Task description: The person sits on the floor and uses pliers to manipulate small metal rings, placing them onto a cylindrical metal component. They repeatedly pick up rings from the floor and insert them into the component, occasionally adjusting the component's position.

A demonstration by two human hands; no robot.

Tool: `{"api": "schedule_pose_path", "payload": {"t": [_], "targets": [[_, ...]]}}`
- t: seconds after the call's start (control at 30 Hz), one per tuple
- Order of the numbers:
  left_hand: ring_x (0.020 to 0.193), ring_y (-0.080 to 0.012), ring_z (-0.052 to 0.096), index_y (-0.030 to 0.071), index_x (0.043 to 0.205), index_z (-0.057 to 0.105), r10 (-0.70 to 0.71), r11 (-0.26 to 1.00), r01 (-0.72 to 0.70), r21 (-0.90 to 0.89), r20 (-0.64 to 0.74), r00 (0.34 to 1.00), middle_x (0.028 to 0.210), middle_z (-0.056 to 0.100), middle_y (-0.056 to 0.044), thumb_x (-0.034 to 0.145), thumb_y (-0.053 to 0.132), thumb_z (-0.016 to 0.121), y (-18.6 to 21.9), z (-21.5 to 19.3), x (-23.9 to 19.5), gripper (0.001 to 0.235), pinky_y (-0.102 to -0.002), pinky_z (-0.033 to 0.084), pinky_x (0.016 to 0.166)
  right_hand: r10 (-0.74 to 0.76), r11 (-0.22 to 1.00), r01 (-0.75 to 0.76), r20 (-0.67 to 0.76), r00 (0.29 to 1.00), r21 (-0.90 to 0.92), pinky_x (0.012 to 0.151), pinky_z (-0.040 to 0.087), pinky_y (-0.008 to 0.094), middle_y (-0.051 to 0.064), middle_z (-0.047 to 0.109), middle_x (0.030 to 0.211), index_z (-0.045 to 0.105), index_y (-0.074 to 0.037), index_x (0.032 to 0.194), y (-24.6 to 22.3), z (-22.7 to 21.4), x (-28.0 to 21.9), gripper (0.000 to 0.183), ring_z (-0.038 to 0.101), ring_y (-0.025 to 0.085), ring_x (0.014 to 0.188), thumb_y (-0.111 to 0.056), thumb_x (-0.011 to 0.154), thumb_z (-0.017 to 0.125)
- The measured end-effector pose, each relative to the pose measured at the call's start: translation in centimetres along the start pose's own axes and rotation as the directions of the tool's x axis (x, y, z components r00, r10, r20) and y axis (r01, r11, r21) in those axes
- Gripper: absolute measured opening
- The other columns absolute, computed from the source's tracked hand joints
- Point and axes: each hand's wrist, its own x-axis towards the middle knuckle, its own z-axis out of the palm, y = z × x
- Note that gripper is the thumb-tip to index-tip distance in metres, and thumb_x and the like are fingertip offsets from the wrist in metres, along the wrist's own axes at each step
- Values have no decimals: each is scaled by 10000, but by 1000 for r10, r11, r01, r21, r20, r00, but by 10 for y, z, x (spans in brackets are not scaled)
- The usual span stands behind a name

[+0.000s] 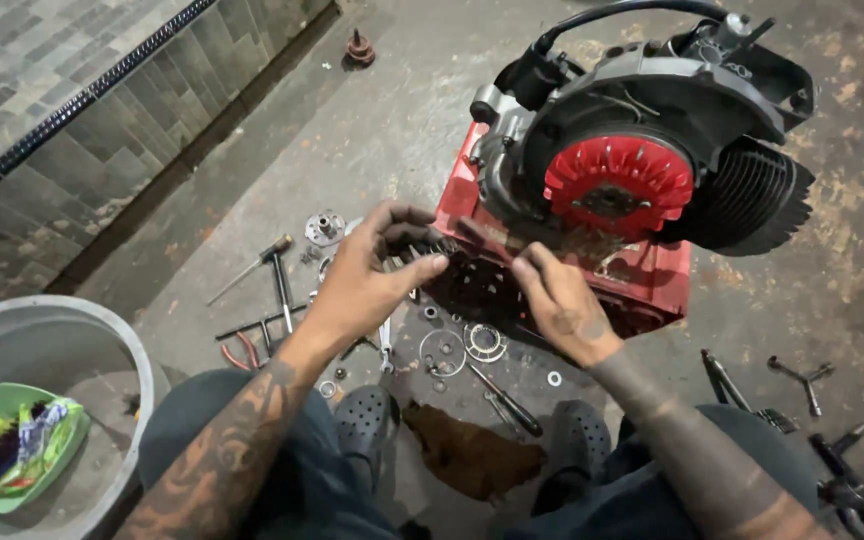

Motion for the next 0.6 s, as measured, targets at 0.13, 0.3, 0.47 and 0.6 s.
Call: {"api": "schedule_pose_path", "payload": {"t": [0.13, 0.3, 0.47, 0.6], "targets": [[923, -206, 707, 20, 1265, 609, -8, 1000, 8, 3, 4, 1000, 1001, 764, -159, 798, 117, 858, -10, -2, 2, 538, -337, 577, 830, -6, 998, 11, -94, 996, 54, 756, 522, 468, 225, 614, 747, 612, -100, 1046, -9, -5, -1, 230, 621, 321, 726, -253, 1084, 445], [950, -202, 724, 0, 1268, 586, -2, 997, 4, -71, 19, 1000, 1042, 743, -154, 826, 70, 820, -10, 3, -1, 505, -299, 598, 776, -76, 997, 76, -61, 995, -8, 696, 529, 518, 277, 647, 749, 624, -78, 1052, -1, 10, -5, 173, 657, 490, 739, -219, 1058, 523], [947, -251, 745, 6, 1263, 592, 67, 997, -66, -25, 8, 998, 1042, 744, -186, 834, 40, 804, 7, 2, 5, 479, -323, 608, 730, -87, 996, 89, -104, 991, 19, 719, 535, 482, 234, 660, 754, 617, -91, 1088, -12, 11, -7, 183, 666, 397, 720, -210, 1066, 479], [897, -285, 768, 19, 1208, 628, 122, 990, -121, 69, -2, 993, 989, 761, -182, 809, 33, 808, 4, 6, 6, 438, -346, 626, 696, -97, 995, 97, -59, 994, 5, 697, 534, 486, 234, 660, 726, 621, -79, 1067, -4, 19, -9, 190, 652, 441, 711, -216, 1066, 490]]}}
